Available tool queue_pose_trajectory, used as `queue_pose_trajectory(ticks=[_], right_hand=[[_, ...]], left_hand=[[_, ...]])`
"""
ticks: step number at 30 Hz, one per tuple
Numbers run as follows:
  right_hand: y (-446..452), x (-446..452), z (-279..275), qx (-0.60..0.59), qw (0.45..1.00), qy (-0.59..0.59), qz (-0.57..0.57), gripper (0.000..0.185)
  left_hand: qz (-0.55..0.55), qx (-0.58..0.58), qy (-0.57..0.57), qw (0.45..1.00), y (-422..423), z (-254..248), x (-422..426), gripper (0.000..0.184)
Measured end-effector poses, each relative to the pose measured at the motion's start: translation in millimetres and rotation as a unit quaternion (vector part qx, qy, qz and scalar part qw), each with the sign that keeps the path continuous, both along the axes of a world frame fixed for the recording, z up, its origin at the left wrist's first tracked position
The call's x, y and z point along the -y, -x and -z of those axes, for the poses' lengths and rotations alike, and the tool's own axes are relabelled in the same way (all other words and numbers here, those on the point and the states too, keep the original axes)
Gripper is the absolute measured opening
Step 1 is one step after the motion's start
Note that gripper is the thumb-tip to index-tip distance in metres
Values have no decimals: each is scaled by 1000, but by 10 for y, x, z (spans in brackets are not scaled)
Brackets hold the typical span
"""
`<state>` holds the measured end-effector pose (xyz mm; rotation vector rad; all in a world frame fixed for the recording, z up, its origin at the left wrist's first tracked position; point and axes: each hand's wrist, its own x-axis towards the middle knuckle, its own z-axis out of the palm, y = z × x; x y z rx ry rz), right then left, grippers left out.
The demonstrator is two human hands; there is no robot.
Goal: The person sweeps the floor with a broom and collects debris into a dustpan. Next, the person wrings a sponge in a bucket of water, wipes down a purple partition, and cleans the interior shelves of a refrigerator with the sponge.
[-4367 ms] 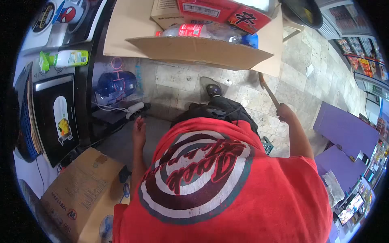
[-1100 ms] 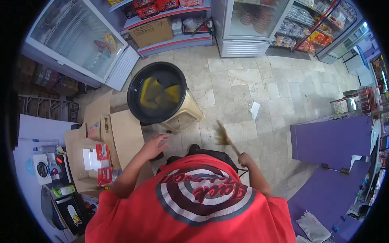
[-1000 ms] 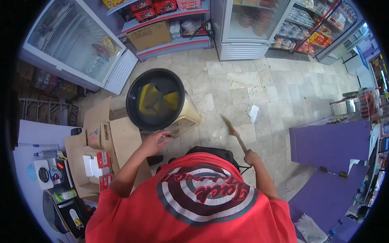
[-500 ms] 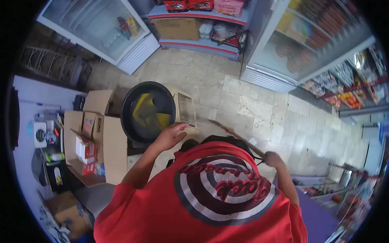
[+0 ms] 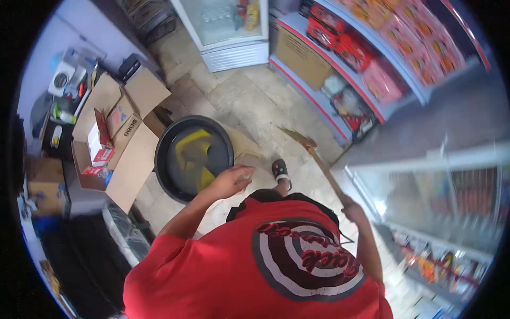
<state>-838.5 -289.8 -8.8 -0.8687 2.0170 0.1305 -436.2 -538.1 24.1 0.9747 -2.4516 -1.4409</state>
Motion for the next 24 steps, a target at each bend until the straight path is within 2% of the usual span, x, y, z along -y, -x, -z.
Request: queue_pose_trajectory(ticks=[1,2,3,4,6,7,9,10,12,13,15,17,19,21,23,24], right_hand=[[139,245,-18,33,997,-50,50,65],[402,298,351,-15,998,16,-53,62],[638,505,490,-34,992,53,-114,60],[858,737,597,-60,979,90,-173,59],[1018,1292,384,-27,979,103,-172,58],[1185,1560,383,-26,977,107,-181,58],[1524,2054,420,-31,951,123,-282,58],[1623,2385,373,-36,932,135,-335,59],[1733,3020,82,-24,930,128,-345,58],[1721,3361,-151,-10,932,112,-343,58],[1751,4058,-273,6,927,101,-362,58],[1826,4736,-297,31,894,96,-437,57],[1805,5748,-435,34,854,104,-508,56],[1495,6335,-436,-5,756,280,-592,50],[805,6855,-1232,-54,742,167,-647,43],[670,7125,-1252,-52,731,170,-659,43]], left_hand=[[-1,12,-12,1000,126,65,138,40],[-4,20,-22,1000,302,107,316,40],[-31,10,-16,999,493,148,530,40],[-14,-4,4,1000,655,207,731,40],[34,-24,48,998,976,232,1155,40],[25,-23,52,998,1160,164,1397,40],[43,-109,137,984,1515,22,1865,39],[32,-107,145,983,1692,-29,2051,39],[25,-117,94,988,1998,-111,2470,39],[5,-116,106,988,2069,-211,2663,39],[-50,-121,111,985,2175,-371,2925,39],[-105,-122,112,981,2201,-354,3060,38],[-230,-160,59,958,2044,-393,3289,38],[-293,-171,20,941,1855,-426,3371,38],[-431,-136,13,892,1690,-515,3413,39],[-447,-136,16,884,1607,-521,3432,39]])
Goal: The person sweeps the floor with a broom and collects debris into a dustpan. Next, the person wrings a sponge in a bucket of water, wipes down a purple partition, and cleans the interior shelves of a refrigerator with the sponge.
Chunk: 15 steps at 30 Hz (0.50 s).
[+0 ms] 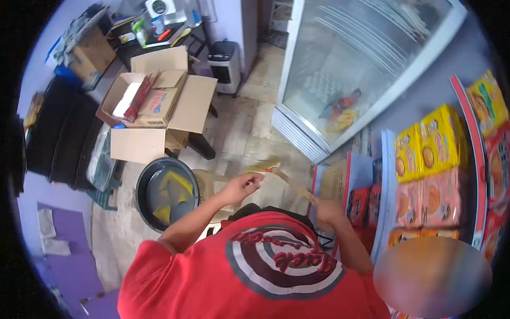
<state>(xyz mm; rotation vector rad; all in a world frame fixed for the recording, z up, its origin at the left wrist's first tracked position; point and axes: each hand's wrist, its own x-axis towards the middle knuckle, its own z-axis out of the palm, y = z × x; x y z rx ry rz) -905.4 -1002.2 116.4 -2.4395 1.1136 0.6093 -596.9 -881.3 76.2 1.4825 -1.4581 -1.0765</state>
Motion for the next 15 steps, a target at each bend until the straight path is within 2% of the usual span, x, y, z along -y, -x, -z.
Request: queue_pose_trajectory(ticks=[2,6,9,11,14,15], right_hand=[[-314,464,66,10,993,78,-91,33],[-1175,1252,145,-4,973,95,-210,28],[-1957,1709,25,-24,963,94,-250,28],[-2481,2015,17,-36,960,90,-264,28],[-3168,2535,21,-83,949,82,-292,29],[-3332,2673,108,-83,950,73,-291,29]], left_hand=[[-82,30,-26,996,-168,30,-48,39],[-207,-37,-84,974,-627,69,37,38],[-254,-59,-68,963,-1076,170,312,39],[-271,-70,-64,958,-1501,227,609,39],[-238,67,-55,968,-2130,390,1229,41],[-234,66,-65,968,-2310,388,1389,41]])
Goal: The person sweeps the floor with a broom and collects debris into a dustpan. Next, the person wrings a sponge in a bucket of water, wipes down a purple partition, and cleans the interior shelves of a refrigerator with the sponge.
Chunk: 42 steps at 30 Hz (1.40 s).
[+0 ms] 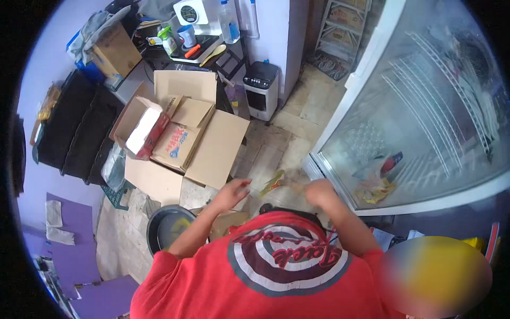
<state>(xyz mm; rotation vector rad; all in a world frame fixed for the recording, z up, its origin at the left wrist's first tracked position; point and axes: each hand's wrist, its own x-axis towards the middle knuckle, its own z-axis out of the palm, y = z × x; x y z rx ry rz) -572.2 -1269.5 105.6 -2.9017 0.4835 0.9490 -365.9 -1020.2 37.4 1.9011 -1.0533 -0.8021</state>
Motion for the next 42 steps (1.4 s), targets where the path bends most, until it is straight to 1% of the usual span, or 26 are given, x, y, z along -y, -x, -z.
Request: queue_pose_trajectory(ticks=[3,4,5,7,8,10,12,14,19,20,21,22,23,25,26,29,30,31,32,34,35,36,38,40,41,42], right_hand=[[-567,587,245,23,999,-1,-28,22],[-778,751,208,26,999,-2,-30,22],[-986,896,171,5,999,-1,-33,22],[-1403,1223,123,-40,998,2,-40,23],[-1620,1403,165,-40,998,0,-43,23],[-2076,1782,378,-78,994,22,-72,26],[-2567,2214,590,-91,991,35,-90,28],[-3073,2678,752,-113,990,3,-87,30],[-3831,3597,868,-152,984,-65,-62,27],[-3982,3774,947,-147,985,-69,-62,27],[-4101,3963,1143,-157,984,-58,-66,28],[-4184,4170,1332,-169,982,-48,-63,29],[-4201,4372,1438,-179,982,-38,-48,30],[-4275,4640,1428,-97,995,-15,19,31],[-4250,4751,1358,-80,996,-23,44,31],[-3996,5101,1318,-82,978,-58,184,31],[-3895,5206,1314,-103,961,-76,244,31],[-3830,5383,1289,-126,943,-91,293,30],[-3726,5634,1402,-133,936,-90,313,30],[-3317,6022,2186,-182,954,-116,210,31],[-3160,6062,2395,-205,957,-133,152,32],[-3054,6027,2466,-202,955,-142,166,32],[-2868,5970,1885,-92,934,-144,313,28],[-2836,6058,1274,-44,912,-134,385,26],[-2901,6104,988,-62,866,-153,472,24],[-2914,6207,886,-75,847,-153,504,24]], left_hand=[[91,165,-121,975,-683,-117,648,43],[89,168,-122,974,-872,-5,768,43],[101,274,-171,941,-1052,256,841,44],[121,470,-262,834,-1374,846,946,45],[119,469,-265,834,-1510,1102,943,45],[152,507,-322,785,-1717,1489,847,50],[154,376,-414,815,-1876,1353,913,52],[95,540,-367,752,-2123,2287,616,47],[52,481,-465,741,-2250,1939,1265,42],[56,327,-509,794,-2346,1738,1560,39],[61,164,-539,824,-2467,1590,1744,36],[71,170,-542,820,-2629,1472,1857,36],[77,124,-506,850,-2836,1431,2023,36],[120,28,-432,893,-3222,1375,2521,35],[160,42,-433,886,-3381,1201,2837,35],[50,28,-276,960,-3767,206,3811,35],[86,32,-278,956,-4052,443,4005,35],[179,61,-143,972,-4424,873,4233,34],[259,84,2,962,-4654,1111,4474,34],[265,86,-58,959,-4764,643,5314,35],[268,68,-90,957,-4780,337,5758,37],[271,16,-123,954,-4699,197,6199,42],[330,64,-118,934,-4479,-238,6899,38],[357,45,-112,926,-4306,-222,7537,40],[377,32,-108,919,-4212,-184,7768,42],[379,30,-102,919,-4126,-97,7972,42]])
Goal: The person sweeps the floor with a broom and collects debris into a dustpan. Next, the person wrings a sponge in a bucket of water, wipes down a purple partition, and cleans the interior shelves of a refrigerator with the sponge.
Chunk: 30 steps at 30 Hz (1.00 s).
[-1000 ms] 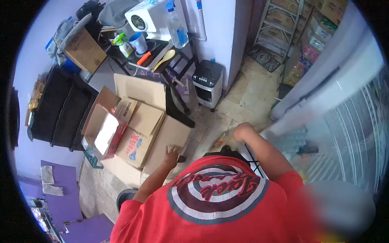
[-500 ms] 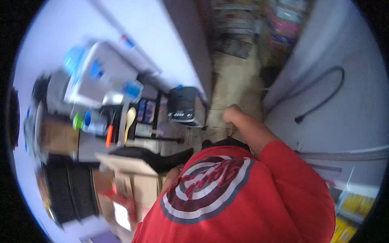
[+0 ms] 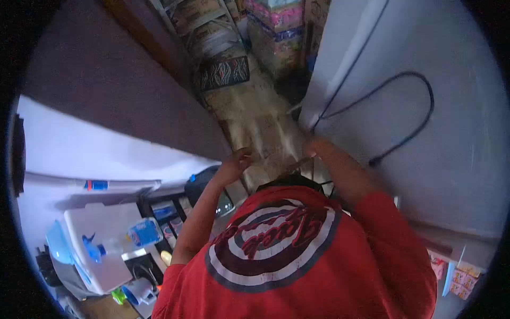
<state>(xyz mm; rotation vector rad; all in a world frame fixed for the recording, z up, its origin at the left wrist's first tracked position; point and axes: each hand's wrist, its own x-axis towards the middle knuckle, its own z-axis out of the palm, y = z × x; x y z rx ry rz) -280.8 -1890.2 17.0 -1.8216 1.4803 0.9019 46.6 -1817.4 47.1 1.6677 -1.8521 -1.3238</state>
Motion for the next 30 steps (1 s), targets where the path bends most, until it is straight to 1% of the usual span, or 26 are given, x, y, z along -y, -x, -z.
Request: queue_pose_trajectory(ticks=[2,3,6,7,10,11,12,13,14,15,17,18,19,20,21,22,24,26,27,28,29,30], right_hand=[[90,290,82,-11,1000,4,13,22],[143,474,201,-11,1000,4,9,22],[422,998,678,-6,1000,-6,-4,20],[499,1108,791,0,1000,-9,-2,20],[892,1304,1052,28,1000,10,10,19],[1081,1345,1122,57,998,30,15,19],[1295,1350,1216,95,994,58,16,19],[1531,1334,1307,178,979,100,11,19],[1734,1331,1377,296,947,126,8,19],[1987,1350,1429,405,906,117,19,19],[2047,1431,1200,536,837,-31,106,19],[1981,1382,1180,366,920,-29,137,20],[1809,1344,1030,274,947,-28,164,20],[1620,1313,850,180,965,-33,188,21],[1224,1380,300,83,974,-82,195,21],[961,1527,16,-13,970,-131,205,23],[799,1246,156,19,966,-87,242,24],[629,937,410,2,946,-50,319,28],[579,720,583,-2,939,-50,339,28],[487,420,749,58,927,17,369,28],[645,217,1012,120,908,81,393,28],[488,82,1055,117,899,76,414,28]], left_hand=[[63,-102,41,992,217,185,450,43],[60,-100,43,992,302,208,663,43],[132,-23,97,986,604,241,1272,45],[140,-21,85,986,624,210,1401,45],[151,-56,-39,986,813,43,1974,46],[155,-58,-41,985,887,68,2187,46],[176,-65,-38,982,929,155,2376,46],[197,-71,-35,977,911,266,2544,46],[218,-78,-32,972,888,370,2721,46],[224,-78,-36,971,1030,470,2999,46],[254,-87,32,963,1095,684,3462,38],[271,-93,45,957,1138,802,3694,36],[288,-98,59,951,1181,925,3930,35],[330,-74,60,939,1215,1038,4162,38],[364,-63,63,927,1256,1136,4431,41],[386,-50,68,919,1301,1239,4763,43],[407,-24,84,909,1412,1489,5280,50],[386,-6,129,914,1647,1756,5858,56],[360,1,141,922,1836,1776,6099,59],[332,2,145,932,2023,1669,6298,63],[304,-5,113,946,2350,1323,6405,67],[273,-14,83,958,2678,954,6511,71]])
